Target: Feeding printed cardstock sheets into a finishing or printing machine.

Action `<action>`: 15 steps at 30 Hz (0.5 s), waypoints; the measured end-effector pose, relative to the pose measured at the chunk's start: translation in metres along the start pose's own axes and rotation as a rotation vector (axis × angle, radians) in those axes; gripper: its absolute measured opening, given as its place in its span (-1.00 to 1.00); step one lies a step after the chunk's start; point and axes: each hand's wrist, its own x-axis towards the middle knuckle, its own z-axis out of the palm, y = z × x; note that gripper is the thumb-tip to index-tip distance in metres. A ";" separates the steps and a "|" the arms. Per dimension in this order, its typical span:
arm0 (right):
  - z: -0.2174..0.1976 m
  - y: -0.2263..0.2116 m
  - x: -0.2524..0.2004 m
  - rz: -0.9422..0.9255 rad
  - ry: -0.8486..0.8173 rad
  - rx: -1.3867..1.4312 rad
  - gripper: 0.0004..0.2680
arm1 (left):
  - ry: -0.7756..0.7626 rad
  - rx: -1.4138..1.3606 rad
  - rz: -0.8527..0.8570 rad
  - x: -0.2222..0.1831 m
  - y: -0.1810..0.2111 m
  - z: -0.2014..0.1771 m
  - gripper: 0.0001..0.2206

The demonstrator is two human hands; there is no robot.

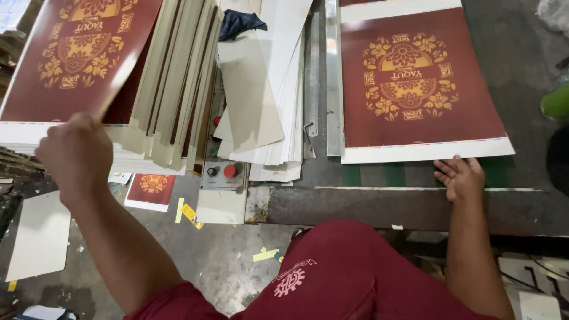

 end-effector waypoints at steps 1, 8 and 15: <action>-0.002 0.002 0.004 0.007 -0.012 -0.020 -0.70 | 0.097 0.201 -0.014 0.003 0.003 -0.005 -0.67; 0.035 0.016 -0.047 0.054 -0.050 -0.032 -0.55 | 0.184 -0.260 0.055 0.004 0.101 -0.058 -0.77; 0.186 -0.033 -0.147 0.043 -0.497 -0.348 -0.62 | 0.246 -1.162 0.323 -0.024 0.269 -0.132 -0.91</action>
